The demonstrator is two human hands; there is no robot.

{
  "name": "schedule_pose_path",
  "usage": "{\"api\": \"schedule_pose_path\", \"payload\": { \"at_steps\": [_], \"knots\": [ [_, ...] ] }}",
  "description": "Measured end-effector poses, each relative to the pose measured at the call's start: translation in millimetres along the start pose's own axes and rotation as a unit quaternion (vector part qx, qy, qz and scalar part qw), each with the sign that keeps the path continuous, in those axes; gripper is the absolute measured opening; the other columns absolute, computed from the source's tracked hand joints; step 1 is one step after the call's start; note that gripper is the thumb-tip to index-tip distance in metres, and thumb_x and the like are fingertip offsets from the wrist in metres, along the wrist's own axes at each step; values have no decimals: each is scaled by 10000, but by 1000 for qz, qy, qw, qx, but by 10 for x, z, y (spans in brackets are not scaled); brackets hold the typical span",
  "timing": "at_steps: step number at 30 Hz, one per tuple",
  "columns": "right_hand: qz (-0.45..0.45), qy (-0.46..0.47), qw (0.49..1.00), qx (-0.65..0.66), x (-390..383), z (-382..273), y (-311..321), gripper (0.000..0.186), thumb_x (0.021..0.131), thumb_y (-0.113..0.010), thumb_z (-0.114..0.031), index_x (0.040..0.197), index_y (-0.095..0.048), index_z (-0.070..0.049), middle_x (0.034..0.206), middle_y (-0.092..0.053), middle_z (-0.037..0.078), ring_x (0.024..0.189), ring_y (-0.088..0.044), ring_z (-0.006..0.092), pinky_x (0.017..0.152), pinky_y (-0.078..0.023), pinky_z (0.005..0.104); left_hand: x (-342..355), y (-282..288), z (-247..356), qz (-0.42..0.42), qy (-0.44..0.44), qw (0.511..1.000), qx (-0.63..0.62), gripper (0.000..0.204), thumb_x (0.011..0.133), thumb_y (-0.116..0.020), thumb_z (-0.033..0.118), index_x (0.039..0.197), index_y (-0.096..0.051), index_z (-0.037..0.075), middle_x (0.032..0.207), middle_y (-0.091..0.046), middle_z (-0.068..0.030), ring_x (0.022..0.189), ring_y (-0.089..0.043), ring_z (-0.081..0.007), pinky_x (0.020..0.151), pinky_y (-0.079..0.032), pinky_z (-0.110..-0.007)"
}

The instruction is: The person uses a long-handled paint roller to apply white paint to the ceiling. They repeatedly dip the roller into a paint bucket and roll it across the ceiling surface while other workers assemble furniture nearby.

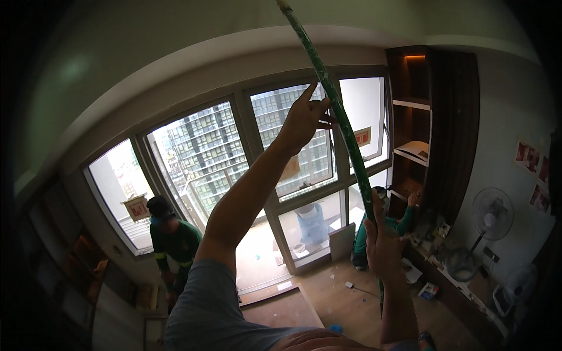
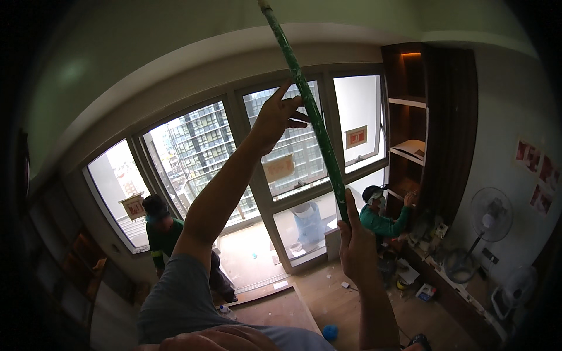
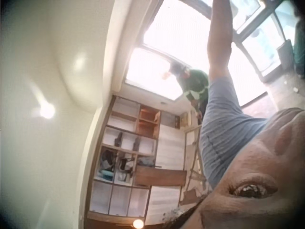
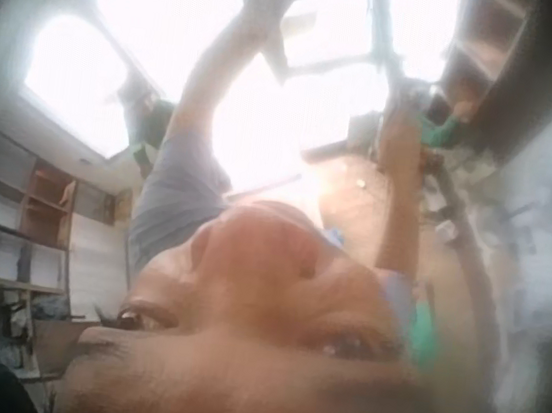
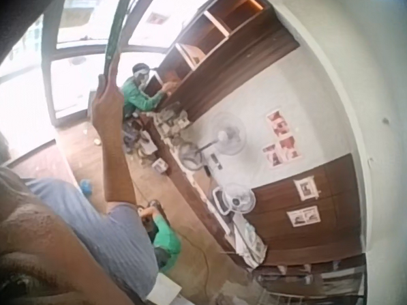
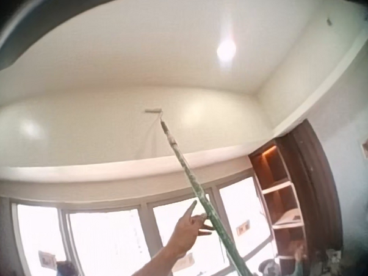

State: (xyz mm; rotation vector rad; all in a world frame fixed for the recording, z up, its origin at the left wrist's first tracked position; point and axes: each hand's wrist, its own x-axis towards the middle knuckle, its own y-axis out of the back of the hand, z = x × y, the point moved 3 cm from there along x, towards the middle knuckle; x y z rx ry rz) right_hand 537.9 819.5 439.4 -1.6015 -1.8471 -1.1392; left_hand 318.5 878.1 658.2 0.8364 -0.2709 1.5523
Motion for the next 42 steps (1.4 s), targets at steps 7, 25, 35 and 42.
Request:
{"api": "schedule_pose_path", "payload": {
  "at_steps": [7,25,35,42],
  "knots": [
    [6,22,999,-48,1436,-207,178,557,1105,-390,-304,1625,-190,-298,695,-612,210,559,-645,315,541,-490,485,-163,108,151,-10,-5,999,31,741,1065,-535,273,1605,-97,16,1255,-661,-233,934,-729,-274,864,-609,-385],
    [-20,-18,998,-63,1837,-77,402,566,1100,-381,-323,1625,-171,-313,864,-674,243,713,-704,353,673,-532,504,8,217,110,14,-7,999,49,747,1066,-526,268,1605,-78,9,1263,-660,-232,1010,-712,-314,889,-598,-411],
    [-110,-152,982,1,-302,923,451,621,1076,-454,-219,1630,-180,-263,770,-646,209,657,-653,372,644,-483,470,527,-31,-385,39,35,997,-52,581,1077,-498,276,1539,-263,12,1292,-626,-188,1167,-632,-306,1003,-532,-460],
    [-67,-77,994,-45,-1648,1306,562,613,1040,-502,-197,1608,-272,-190,954,-662,249,862,-663,450,777,-509,471,828,-69,-780,71,53,988,-124,358,1086,-464,355,1282,-509,59,1213,-642,-144,1142,-622,-279,979,-503,-490]
  ]
}}
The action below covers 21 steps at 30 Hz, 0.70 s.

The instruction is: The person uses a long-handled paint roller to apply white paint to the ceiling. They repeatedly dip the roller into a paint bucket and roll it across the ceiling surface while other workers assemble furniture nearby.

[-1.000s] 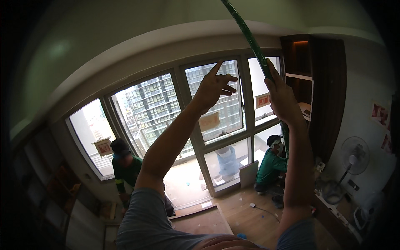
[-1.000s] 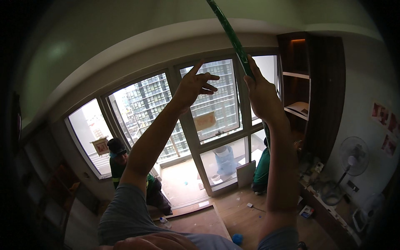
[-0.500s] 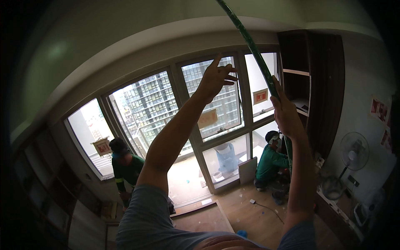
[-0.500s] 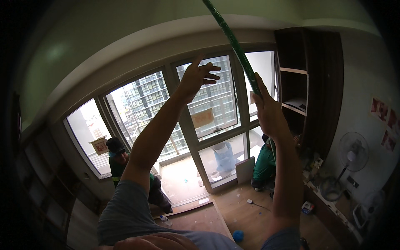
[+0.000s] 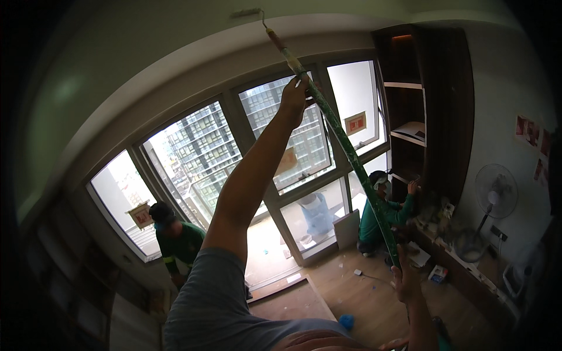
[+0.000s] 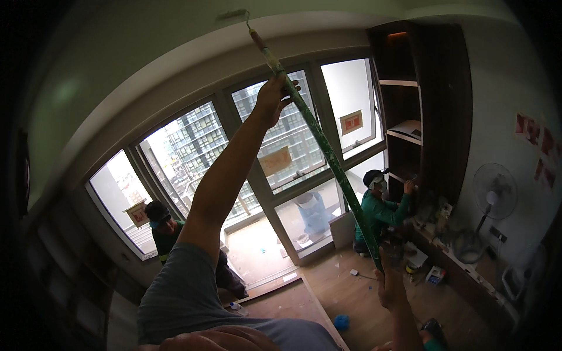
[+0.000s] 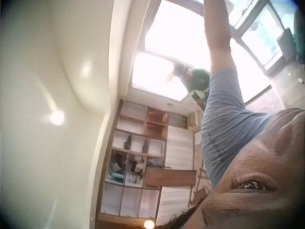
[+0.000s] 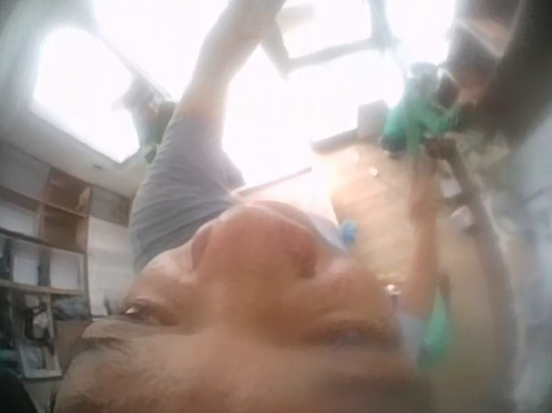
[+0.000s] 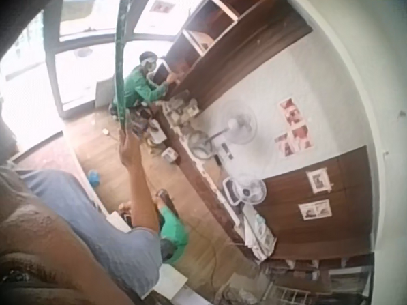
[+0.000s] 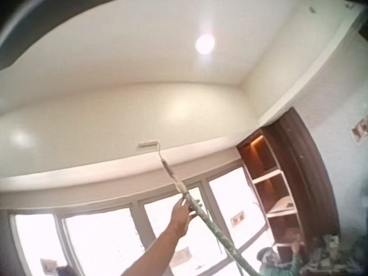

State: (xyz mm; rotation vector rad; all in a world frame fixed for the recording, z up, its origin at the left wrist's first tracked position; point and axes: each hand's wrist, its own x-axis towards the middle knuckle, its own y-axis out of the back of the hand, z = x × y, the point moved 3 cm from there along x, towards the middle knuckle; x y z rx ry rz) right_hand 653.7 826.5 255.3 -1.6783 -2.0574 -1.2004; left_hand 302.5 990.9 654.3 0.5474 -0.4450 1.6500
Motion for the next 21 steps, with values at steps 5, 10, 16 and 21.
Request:
{"api": "schedule_pose_path", "payload": {
  "at_steps": [5,10,16,21],
  "knots": [
    [-119,-190,974,39,-534,111,8,615,1021,-520,-173,1595,-301,-160,1048,-658,276,941,-659,460,826,-511,465,-179,95,-237,15,44,998,43,399,1093,-446,325,1333,-477,8,1190,-665,-170,1119,-650,-289,981,-514,-483],
    [-30,-65,997,29,-731,273,-120,603,1033,-483,-217,1595,-289,-120,705,-537,163,603,-575,321,585,-432,432,-340,-128,-181,-7,10,1000,-2,370,1083,-468,245,1354,-443,-6,1109,-687,-175,1002,-696,-258,895,-568,-437],
    [-37,-98,993,48,-465,78,-79,586,1036,-478,-216,1589,-308,-122,687,-509,147,584,-554,302,571,-417,412,-153,-108,-34,12,16,999,29,388,1091,-448,265,1388,-433,15,1187,-669,-167,1138,-649,-280,985,-515,-482],
    [-29,-63,997,44,-200,-75,-82,574,1045,-470,-226,1585,-314,-114,740,-561,159,626,-606,312,617,-460,428,-37,13,43,11,8,999,36,381,1089,-456,257,1391,-436,26,1185,-667,-154,1102,-655,-278,980,-518,-479]
  ]
}}
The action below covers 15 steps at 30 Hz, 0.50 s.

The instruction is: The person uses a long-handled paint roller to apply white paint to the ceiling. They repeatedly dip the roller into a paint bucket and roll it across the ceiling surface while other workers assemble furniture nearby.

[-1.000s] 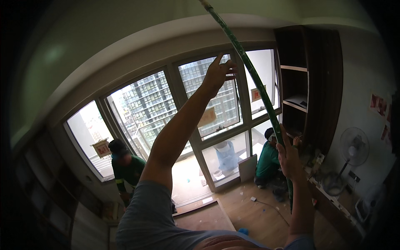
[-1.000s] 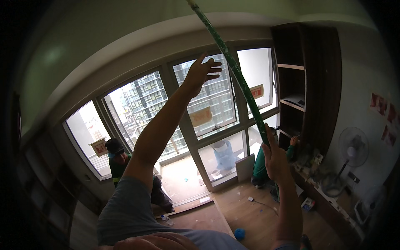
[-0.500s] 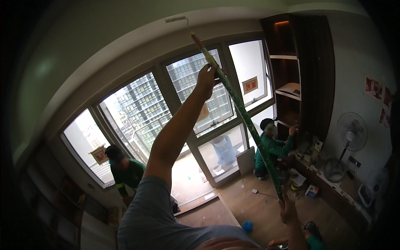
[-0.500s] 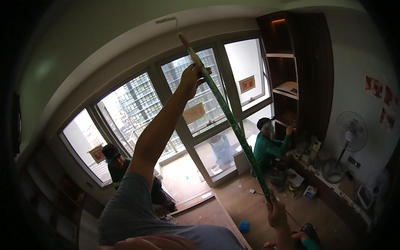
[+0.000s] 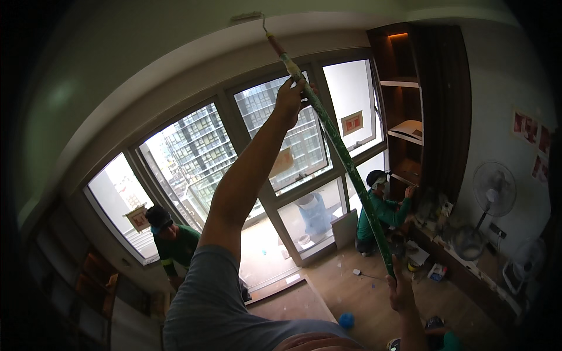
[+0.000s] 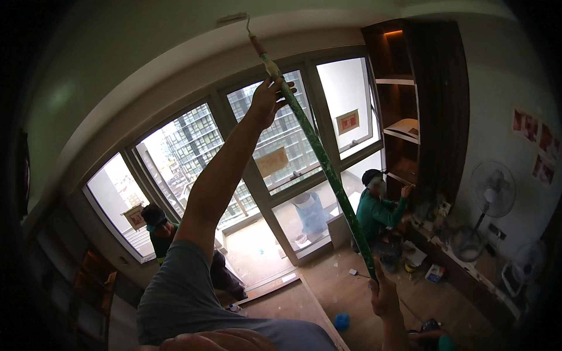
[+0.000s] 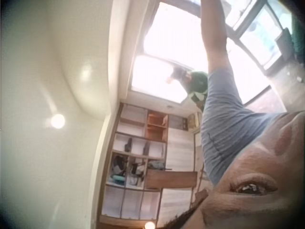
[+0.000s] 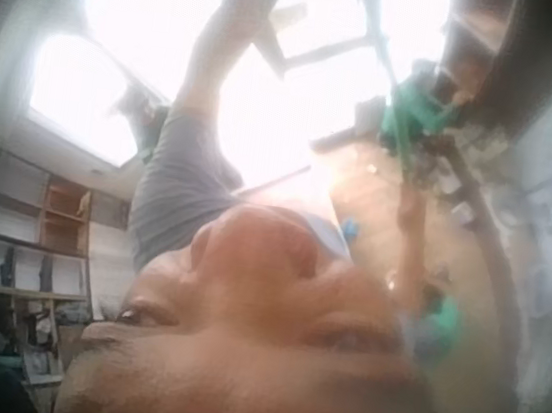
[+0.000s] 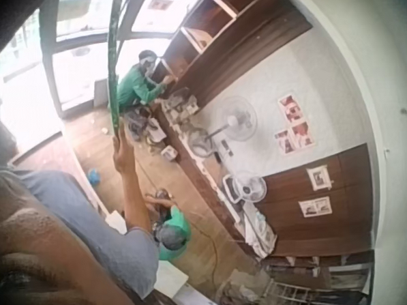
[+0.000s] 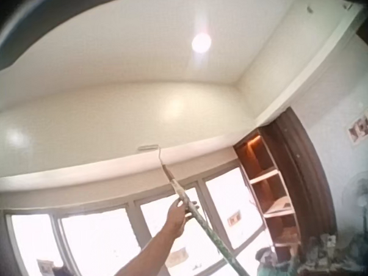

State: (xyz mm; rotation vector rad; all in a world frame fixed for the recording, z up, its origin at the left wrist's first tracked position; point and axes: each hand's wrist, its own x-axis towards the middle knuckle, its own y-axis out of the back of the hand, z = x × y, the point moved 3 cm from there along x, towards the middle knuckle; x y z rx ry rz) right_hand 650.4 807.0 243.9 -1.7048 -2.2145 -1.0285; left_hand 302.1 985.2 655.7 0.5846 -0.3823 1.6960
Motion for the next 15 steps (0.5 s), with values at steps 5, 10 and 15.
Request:
{"api": "schedule_pose_path", "payload": {
  "at_steps": [5,10,15],
  "knots": [
    [20,50,998,-35,567,-449,170,589,1069,-463,-265,1612,-258,-164,1161,-645,283,771,-669,347,729,-513,430,-45,-146,182,-71,-23,997,-4,388,1083,-490,272,1392,-443,41,1193,-663,-145,1046,-666,-254,948,-546,-441],
    [23,14,999,-44,1575,-965,369,566,1099,-411,-286,1627,-217,-224,1056,-684,242,875,-694,368,787,-515,475,-392,-299,306,-99,-43,994,26,631,1082,-498,321,1561,-252,-7,1255,-657,-181,1083,-666,-262,936,-564,-407],
    [41,44,997,-53,2566,-1644,566,570,1103,-400,-305,1632,-187,-285,754,-617,225,567,-620,273,589,-480,462,-683,-205,515,-128,-61,989,32,709,1064,-539,322,1580,-190,-16,1318,-617,-221,1121,-659,-292,946,-570,-411]
  ]
}}
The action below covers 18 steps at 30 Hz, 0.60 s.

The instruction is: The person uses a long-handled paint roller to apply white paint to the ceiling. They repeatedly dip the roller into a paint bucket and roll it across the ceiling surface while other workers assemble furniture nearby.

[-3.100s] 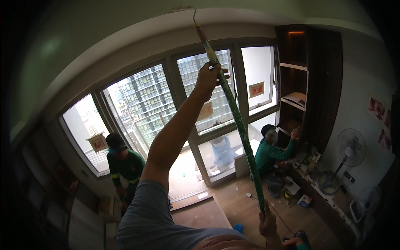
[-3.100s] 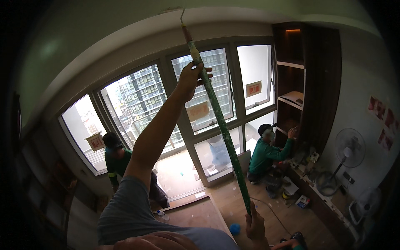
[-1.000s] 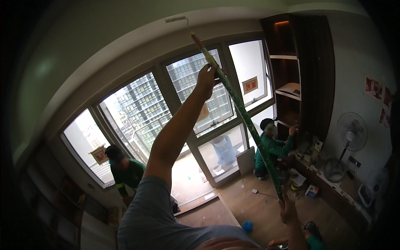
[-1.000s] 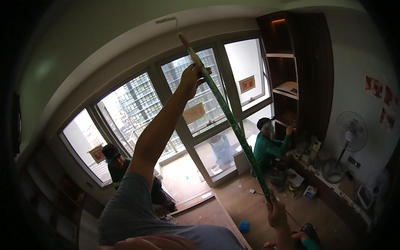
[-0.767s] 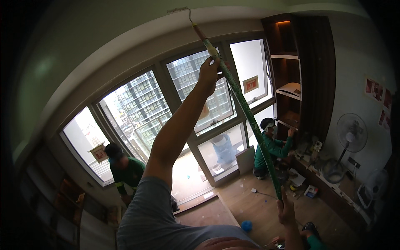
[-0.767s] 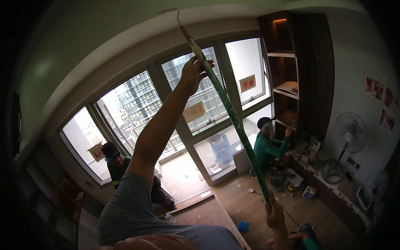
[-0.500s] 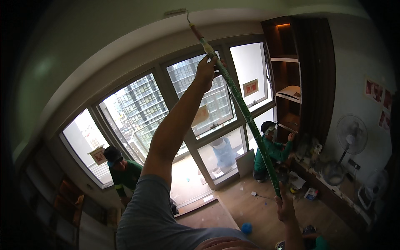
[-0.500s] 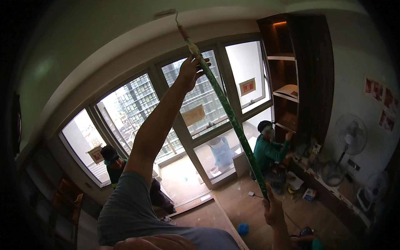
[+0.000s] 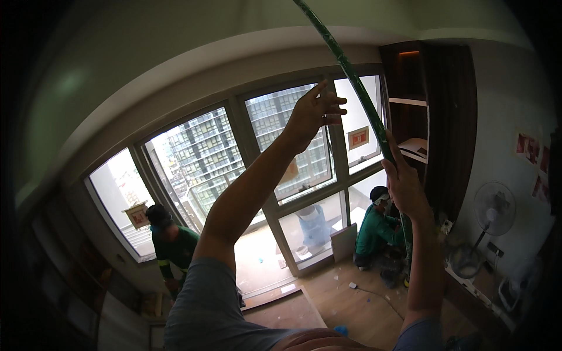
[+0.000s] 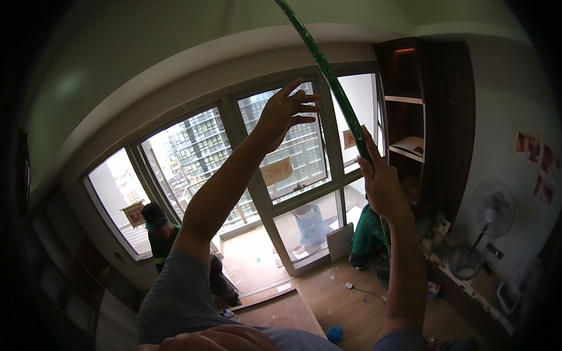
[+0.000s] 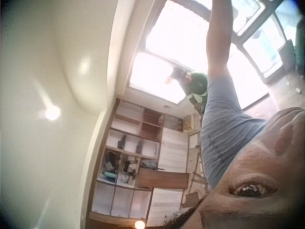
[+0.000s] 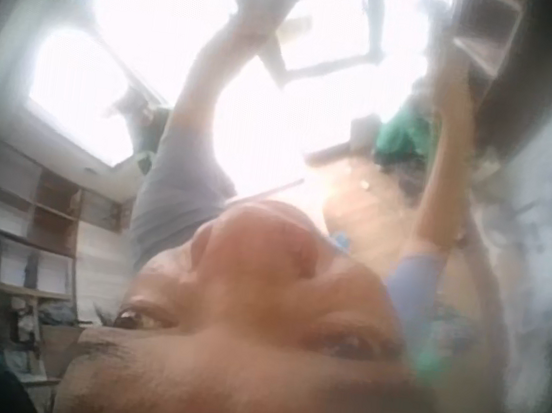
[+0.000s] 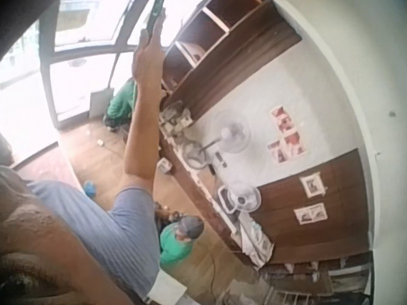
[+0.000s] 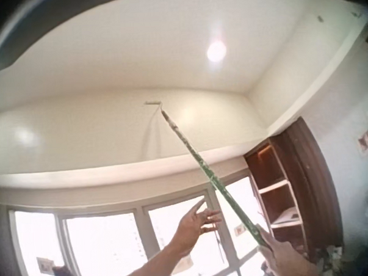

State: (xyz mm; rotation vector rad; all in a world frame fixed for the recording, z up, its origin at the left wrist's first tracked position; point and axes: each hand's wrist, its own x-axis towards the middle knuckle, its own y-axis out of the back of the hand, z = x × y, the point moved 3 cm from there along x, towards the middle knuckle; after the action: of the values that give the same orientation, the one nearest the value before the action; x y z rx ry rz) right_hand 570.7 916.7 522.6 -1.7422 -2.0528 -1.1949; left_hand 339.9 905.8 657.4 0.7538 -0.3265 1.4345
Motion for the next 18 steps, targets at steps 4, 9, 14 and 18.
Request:
{"api": "schedule_pose_path", "payload": {
  "at_steps": [4,9,14,18],
  "knots": [
    [46,68,996,19,588,-136,168,581,1100,-403,-333,1634,-178,-292,675,-575,180,534,-593,239,580,-474,450,-77,55,137,-12,-14,1000,25,694,1059,-552,294,1580,-202,-3,1327,-612,-227,1126,-661,-306,946,-575,-406],
    [14,30,999,38,939,-458,368,586,1096,-409,-336,1634,-178,-306,664,-557,117,521,-568,171,528,-486,380,-245,294,168,15,0,999,52,684,1063,-540,325,1582,-220,16,1336,-610,-231,1135,-660,-310,943,-573,-412],
    [12,40,997,65,1062,-553,470,578,1098,-410,-322,1628,-181,-356,637,-477,42,497,-476,111,486,-465,332,-271,410,174,34,1,998,57,698,1065,-530,363,1584,-217,16,1348,-603,-233,1139,-659,-316,944,-568,-416],
    [16,39,997,67,1095,-529,506,581,1101,-407,-310,1628,-169,-369,640,-460,42,506,-468,109,488,-460,329,-207,404,137,28,-6,998,56,719,1063,-532,373,1584,-202,5,1352,-600,-234,1146,-654,-318,948,-566,-421]
  ]
}}
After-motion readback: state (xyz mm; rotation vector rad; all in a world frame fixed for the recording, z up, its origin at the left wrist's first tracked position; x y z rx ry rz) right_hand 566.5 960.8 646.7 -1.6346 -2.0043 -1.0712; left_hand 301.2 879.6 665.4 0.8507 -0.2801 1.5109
